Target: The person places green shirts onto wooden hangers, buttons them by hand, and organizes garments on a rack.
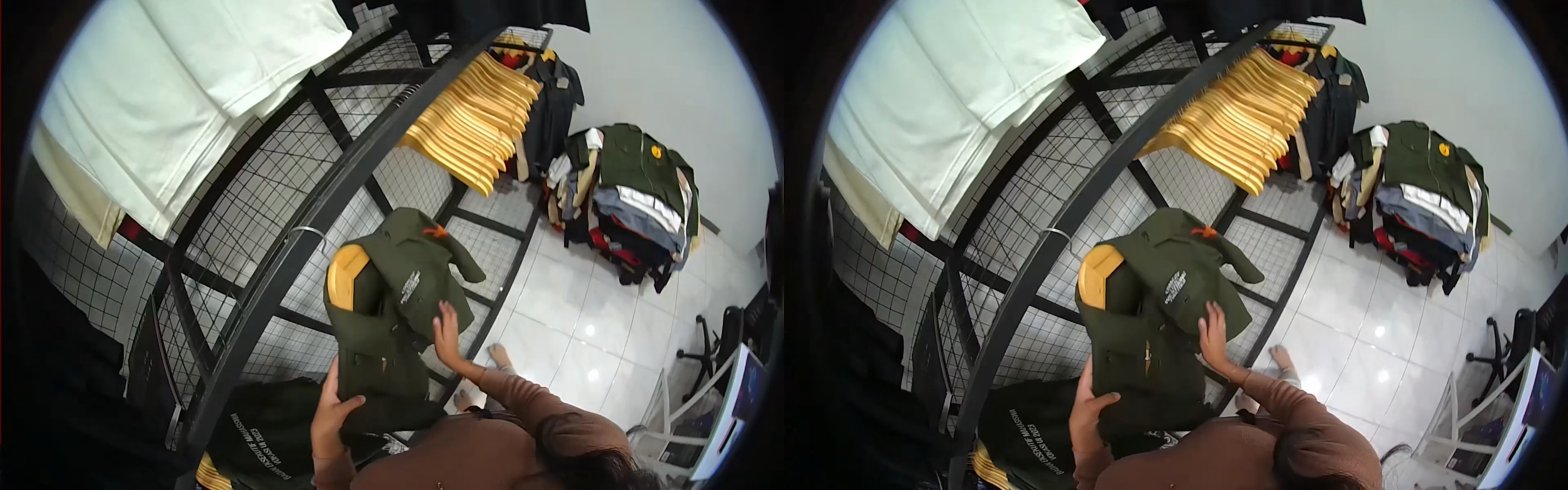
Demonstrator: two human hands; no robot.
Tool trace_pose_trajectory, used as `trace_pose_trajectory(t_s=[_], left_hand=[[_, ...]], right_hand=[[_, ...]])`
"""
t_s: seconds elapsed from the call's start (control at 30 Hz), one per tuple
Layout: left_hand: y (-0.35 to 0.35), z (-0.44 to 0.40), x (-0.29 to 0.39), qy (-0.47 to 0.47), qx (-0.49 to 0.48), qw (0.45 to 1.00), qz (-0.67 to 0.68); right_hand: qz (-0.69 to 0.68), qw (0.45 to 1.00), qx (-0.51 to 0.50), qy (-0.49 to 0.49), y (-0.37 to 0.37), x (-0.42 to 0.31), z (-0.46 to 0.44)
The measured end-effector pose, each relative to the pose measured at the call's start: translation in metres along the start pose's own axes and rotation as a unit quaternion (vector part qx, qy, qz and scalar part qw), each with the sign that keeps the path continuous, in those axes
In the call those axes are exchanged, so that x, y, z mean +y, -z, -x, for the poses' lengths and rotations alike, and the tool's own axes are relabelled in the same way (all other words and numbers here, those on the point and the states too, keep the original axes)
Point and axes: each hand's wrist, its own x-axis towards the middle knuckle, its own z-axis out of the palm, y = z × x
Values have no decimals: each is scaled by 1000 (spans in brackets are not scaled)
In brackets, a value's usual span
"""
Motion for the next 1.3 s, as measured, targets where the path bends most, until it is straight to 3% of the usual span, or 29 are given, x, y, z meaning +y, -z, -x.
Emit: trace_pose_trajectory(t_s=[0.03,0.13,0.2,0.3,0.33,0.4,0.47,0.53,0.6,0.67,0.7,0.73,0.77,0.83,0.87,0.93,1.0,1.07,1.1,1.13,1.17,1.23,1.27,1.3], left_hand=[[3,-2,0,3,12,998,-65],[-8,-12,17,-14,33,997,-65],[-8,-15,17,-25,55,996,-70],[2,-16,-5,-46,37,998,-22],[5,-19,-5,-47,45,997,-28],[8,-20,-3,-24,63,998,-10],[6,-18,1,-12,80,997,-1],[6,-22,7,-8,122,992,-38],[-4,-24,12,-2,152,987,-49],[-21,-33,22,25,284,898,-335],[-28,-36,25,44,336,816,-468],[-32,-40,20,52,339,816,-464],[-32,-47,7,11,391,782,-485],[-29,-59,-14,-70,485,698,-522],[-28,-64,-15,-65,488,697,-521],[-20,-72,-12,-47,526,642,-555],[-4,-75,-12,-51,532,629,-565],[12,-81,-13,-55,540,613,-574],[20,-84,-14,-85,541,581,-602],[28,-87,-16,-115,540,546,-630],[38,-90,-18,-107,545,543,-630],[59,-101,-27,-140,564,495,-646],[71,-107,-32,-135,566,494,-646],[82,-113,-39,-126,570,504,-637]], right_hand=[[-32,999,34,22,19,-37,-37],[-141,978,58,140,37,-123,-128],[-188,963,42,188,23,-142,-163],[-147,951,63,266,-12,-141,-198],[-156,949,59,266,-21,-125,-205],[56,981,-58,175,-41,-62,-202],[60,985,-61,153,-45,6,-198],[65,986,-58,140,-45,10,-215],[-53,992,-34,107,-8,-38,-231],[-107,990,-33,87,27,-94,-248],[-132,970,-16,205,35,-128,-256],[-158,935,1,318,37,-149,-263],[-158,936,-8,315,36,-157,-268],[-108,848,-276,438,34,-166,-276],[-110,847,-282,437,29,-158,-284],[-28,819,-307,484,19,-113,-299],[-24,863,-301,406,25,-61,-310],[103,867,-382,302,46,-36,-314],[102,864,-389,304,54,-19,-321],[104,830,-486,254,60,-3,-330],[107,785,-576,202,61,4,-334],[25,741,-645,184,77,-29,-344],[-56,695,-698,162,88,-51,-350],[-57,692,-701,160,92,-69,-353]])
